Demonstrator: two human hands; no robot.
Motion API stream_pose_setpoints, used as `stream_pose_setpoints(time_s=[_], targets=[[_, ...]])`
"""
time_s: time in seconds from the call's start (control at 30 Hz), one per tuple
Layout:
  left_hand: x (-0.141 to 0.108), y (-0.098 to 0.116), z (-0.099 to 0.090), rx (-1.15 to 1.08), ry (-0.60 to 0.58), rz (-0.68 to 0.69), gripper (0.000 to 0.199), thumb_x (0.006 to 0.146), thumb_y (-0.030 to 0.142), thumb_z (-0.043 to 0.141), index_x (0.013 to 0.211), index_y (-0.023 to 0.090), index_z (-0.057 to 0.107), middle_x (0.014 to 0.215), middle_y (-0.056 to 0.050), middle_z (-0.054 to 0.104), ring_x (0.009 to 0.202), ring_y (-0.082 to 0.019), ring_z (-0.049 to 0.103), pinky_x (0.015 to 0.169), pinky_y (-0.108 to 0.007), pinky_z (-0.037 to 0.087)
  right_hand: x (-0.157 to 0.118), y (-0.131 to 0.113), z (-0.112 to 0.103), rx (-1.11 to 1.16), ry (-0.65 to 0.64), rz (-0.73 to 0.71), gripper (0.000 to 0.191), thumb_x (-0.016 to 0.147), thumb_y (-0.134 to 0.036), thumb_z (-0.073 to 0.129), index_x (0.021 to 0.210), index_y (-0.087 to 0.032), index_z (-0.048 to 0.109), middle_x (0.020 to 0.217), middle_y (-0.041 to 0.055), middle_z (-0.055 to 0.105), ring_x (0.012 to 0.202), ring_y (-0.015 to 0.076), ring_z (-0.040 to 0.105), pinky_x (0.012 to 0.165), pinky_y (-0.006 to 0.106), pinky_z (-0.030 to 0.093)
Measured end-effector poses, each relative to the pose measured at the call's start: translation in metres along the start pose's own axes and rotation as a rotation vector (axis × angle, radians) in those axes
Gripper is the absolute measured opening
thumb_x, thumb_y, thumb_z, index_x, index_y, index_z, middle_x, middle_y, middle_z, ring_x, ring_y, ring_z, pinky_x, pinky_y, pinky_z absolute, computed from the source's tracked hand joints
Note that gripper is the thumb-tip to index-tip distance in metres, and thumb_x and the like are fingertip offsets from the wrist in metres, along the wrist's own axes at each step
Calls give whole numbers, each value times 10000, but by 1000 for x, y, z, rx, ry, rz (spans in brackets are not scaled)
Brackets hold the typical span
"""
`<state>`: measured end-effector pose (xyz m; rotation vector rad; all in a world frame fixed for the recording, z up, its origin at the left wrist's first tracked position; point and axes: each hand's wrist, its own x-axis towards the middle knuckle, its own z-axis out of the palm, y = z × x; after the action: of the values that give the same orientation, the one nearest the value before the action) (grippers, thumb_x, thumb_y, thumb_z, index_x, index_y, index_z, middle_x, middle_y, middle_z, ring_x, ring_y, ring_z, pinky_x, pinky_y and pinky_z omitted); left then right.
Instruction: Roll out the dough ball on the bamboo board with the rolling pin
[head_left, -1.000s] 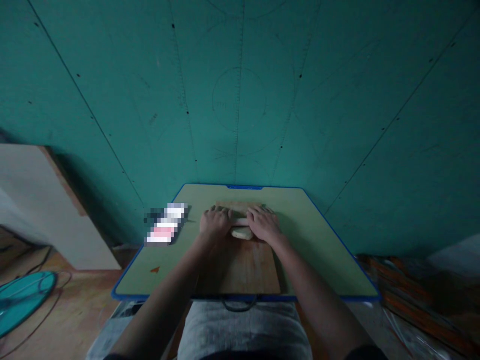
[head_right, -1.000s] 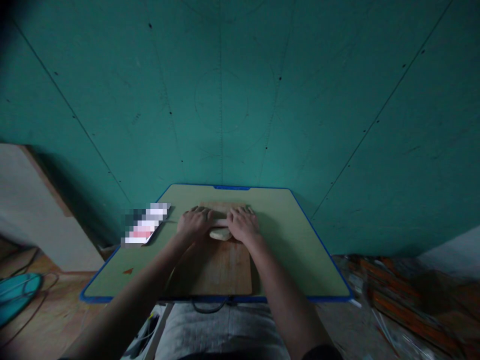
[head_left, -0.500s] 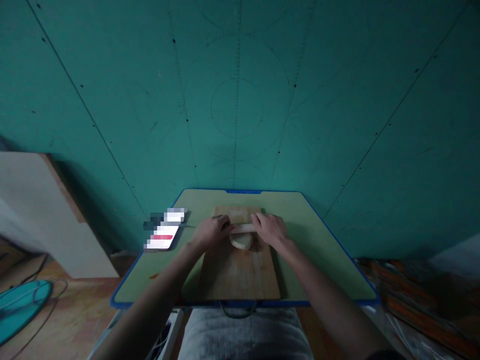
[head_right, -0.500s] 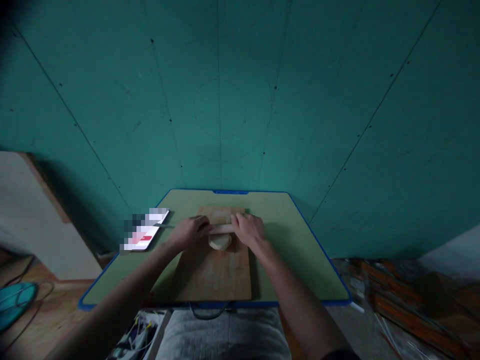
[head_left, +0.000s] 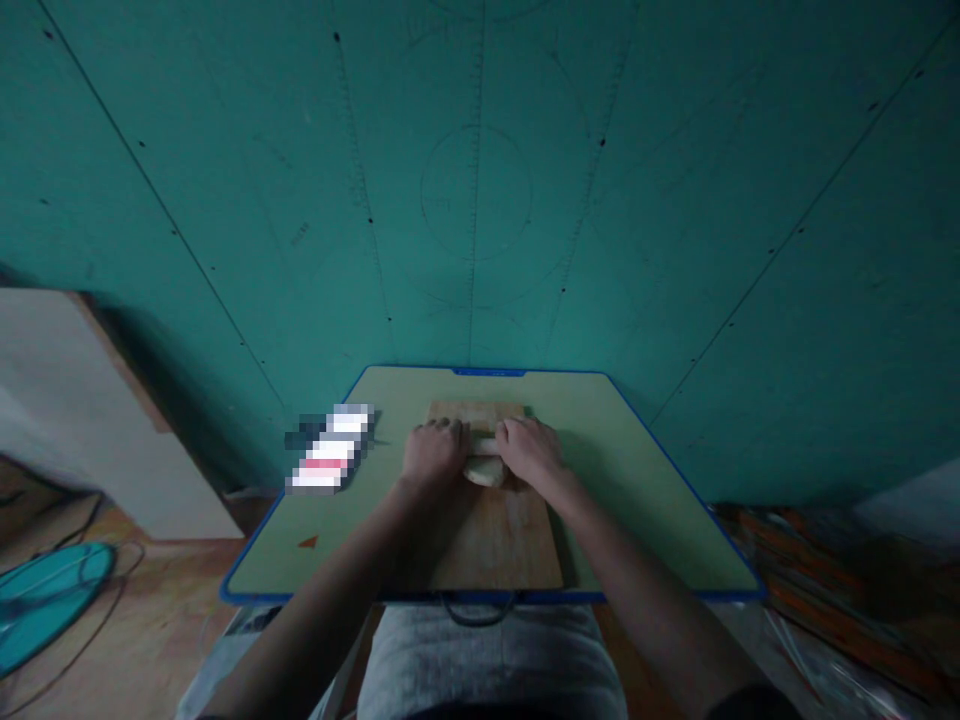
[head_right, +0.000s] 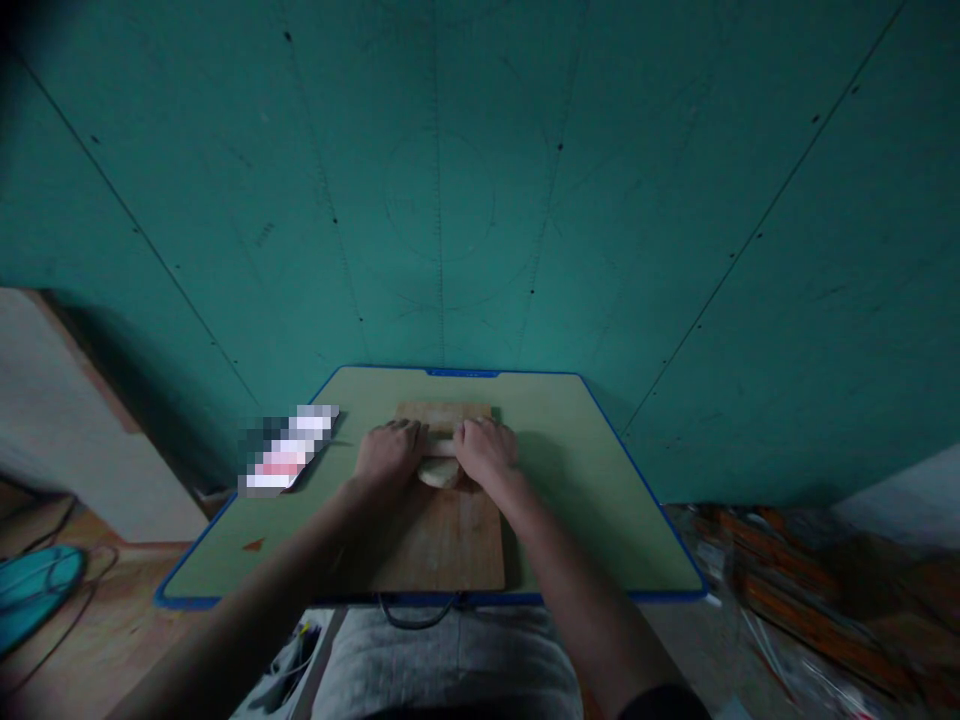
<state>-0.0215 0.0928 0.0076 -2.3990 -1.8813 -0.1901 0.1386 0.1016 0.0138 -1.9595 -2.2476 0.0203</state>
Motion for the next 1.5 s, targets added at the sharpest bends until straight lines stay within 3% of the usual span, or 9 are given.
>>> stream_pose_setpoints(time_s=[0.13,0.3,0.47,0.6,0.73,0.87,1.07,1.27,1.5], targets=[[-5,8,0,13,26,25,417,1027,336,288,1041,148,660,982,-149,686,932,-296,656,759,-382,452,-8,-8,3,-1,41,-27,427,1021,-298,273,1030,-208,691,1079,98,729,969,223,666,805,328,441],[-31,8,-4,11,59,78,395,1026,387,322,985,172,650,973,-129,678,939,-293,621,792,-403,411,-39,-3,7,-11,136,-160,428,1042,-372,275,1004,-205,667,1069,104,693,1034,236,603,872,339,412],[-61,0,5,3,190,139,256,1007,361,422,1059,197,611,982,-89,665,918,-274,589,811,-397,390,-76,6,16,27,227,-282,400,1013,-387,383,1294,-166,562,1167,128,654,1087,271,554,979,409,382],[-78,-4,5,3,150,140,206,995,336,459,1019,194,606,947,-82,662,883,-265,593,792,-386,394,-97,14,22,75,275,-340,479,995,-393,424,1397,-143,498,1312,138,601,1219,296,495,1090,453,323],[-88,-1,0,9,112,110,306,1000,430,425,977,184,606,920,-92,656,865,-274,590,767,-389,400,-105,18,20,97,292,-385,498,997,-391,420,1426,-146,484,1394,135,565,1292,290,467,1119,467,325],[-81,1,-1,16,150,111,413,1002,500,371,1029,171,620,1032,-118,650,946,-295,574,785,-401,414,-91,18,15,102,262,-381,505,1004,-364,396,1440,-121,474,1436,147,541,1312,278,478,1134,471,327],[-43,-3,-5,55,159,65,408,1018,396,319,1077,180,660,1083,-141,667,1039,-317,564,817,-418,420,-41,15,10,71,124,-326,528,1031,-367,297,1438,-81,476,1428,147,556,1313,247,508,1159,421,294],[-10,-9,-5,59,122,18,379,985,336,355,1073,163,680,1072,-180,672,1063,-353,561,800,-437,425,1,12,16,46,40,-208,546,1035,-440,277,1426,-138,509,1511,117,465,1425,270,375,1187,453,209],[18,-20,11,23,110,-72,389,969,349,376,1011,136,699,1050,-177,681,1017,-315,597,816,-413,443,28,6,15,12,37,-135,467,1024,-428,299,1285,-229,631,1393,97,591,1335,239,467,1140,433,245]])
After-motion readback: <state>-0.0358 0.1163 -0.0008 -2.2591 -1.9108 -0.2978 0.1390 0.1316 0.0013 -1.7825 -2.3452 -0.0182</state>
